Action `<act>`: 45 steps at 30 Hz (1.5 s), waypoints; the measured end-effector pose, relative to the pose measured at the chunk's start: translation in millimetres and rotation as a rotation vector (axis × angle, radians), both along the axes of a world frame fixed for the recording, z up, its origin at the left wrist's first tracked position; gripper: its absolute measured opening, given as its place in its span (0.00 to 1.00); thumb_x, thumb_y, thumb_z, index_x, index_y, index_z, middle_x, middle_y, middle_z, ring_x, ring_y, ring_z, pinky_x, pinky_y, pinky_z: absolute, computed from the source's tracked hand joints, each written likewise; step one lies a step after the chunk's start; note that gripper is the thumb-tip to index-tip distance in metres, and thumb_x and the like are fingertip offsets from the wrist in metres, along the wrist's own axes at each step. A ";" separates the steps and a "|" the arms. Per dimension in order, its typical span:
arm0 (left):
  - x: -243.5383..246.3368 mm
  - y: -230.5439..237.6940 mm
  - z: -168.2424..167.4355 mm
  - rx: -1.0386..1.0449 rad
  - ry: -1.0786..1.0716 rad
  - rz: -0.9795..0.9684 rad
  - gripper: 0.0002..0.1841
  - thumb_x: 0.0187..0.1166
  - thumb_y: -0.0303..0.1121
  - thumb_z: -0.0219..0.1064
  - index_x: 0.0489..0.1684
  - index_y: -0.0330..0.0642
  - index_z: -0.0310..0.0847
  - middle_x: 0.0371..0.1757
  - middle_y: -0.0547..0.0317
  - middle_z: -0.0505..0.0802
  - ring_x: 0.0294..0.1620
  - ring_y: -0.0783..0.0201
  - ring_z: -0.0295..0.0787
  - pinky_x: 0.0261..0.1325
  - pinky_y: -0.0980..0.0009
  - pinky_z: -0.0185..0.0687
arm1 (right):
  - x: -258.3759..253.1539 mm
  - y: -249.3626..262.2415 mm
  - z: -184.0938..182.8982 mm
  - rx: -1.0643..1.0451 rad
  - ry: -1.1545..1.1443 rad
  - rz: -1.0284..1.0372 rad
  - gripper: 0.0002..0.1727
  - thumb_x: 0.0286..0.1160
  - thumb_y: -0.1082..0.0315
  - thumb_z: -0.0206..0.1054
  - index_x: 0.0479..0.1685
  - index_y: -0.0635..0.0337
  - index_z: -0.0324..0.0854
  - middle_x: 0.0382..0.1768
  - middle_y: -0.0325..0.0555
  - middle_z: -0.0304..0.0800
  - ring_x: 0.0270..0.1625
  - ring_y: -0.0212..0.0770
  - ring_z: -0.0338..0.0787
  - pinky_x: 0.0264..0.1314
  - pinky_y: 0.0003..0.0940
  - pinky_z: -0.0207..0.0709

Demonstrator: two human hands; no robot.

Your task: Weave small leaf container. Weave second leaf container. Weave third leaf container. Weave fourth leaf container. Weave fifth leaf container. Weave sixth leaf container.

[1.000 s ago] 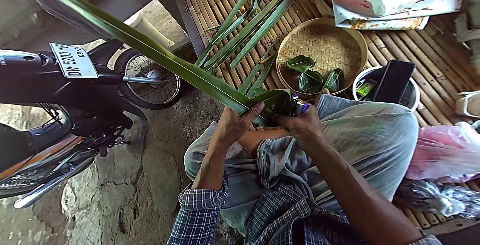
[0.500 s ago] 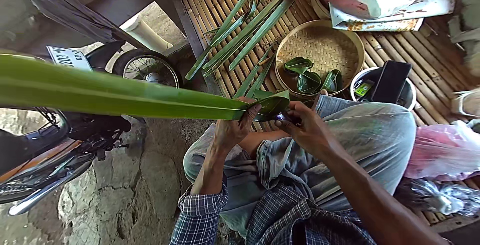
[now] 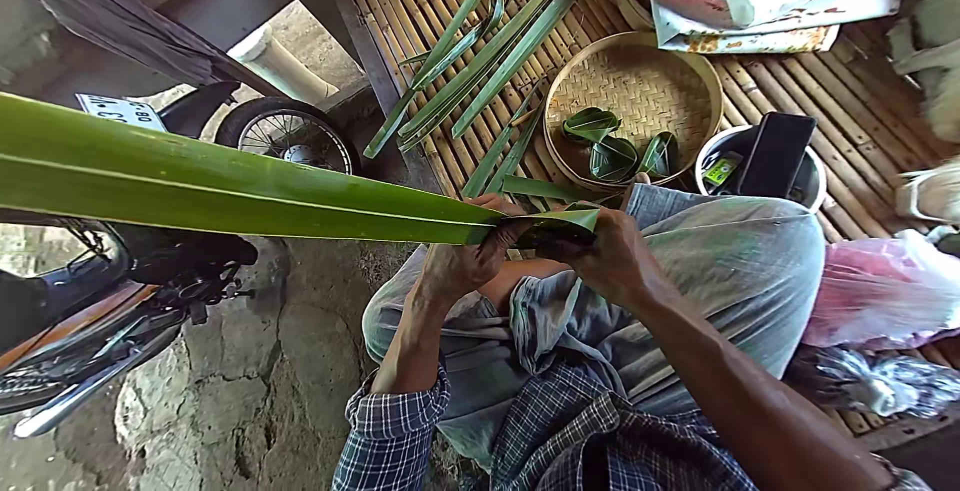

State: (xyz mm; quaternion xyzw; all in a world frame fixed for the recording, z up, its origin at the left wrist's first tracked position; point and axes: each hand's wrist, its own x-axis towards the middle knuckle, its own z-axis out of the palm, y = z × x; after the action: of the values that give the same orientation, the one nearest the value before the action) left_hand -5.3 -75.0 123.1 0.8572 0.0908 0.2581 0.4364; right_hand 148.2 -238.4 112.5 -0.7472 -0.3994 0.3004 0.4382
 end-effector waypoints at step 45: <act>20.4 -33.7 -20.9 -0.916 -0.118 0.126 0.25 0.94 0.50 0.42 0.60 0.43 0.83 0.52 0.50 0.92 0.53 0.58 0.91 0.59 0.54 0.89 | 11.0 15.8 19.3 0.385 0.635 -0.182 0.24 0.57 0.82 0.81 0.57 0.61 0.85 0.48 0.50 0.94 0.50 0.43 0.94 0.55 0.40 0.92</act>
State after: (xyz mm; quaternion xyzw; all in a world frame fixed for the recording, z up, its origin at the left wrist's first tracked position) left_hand 15.1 -108.7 102.2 0.5528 0.2223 0.2658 0.7579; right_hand 159.2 -222.6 131.8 -0.5533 -0.2247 0.3964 0.6973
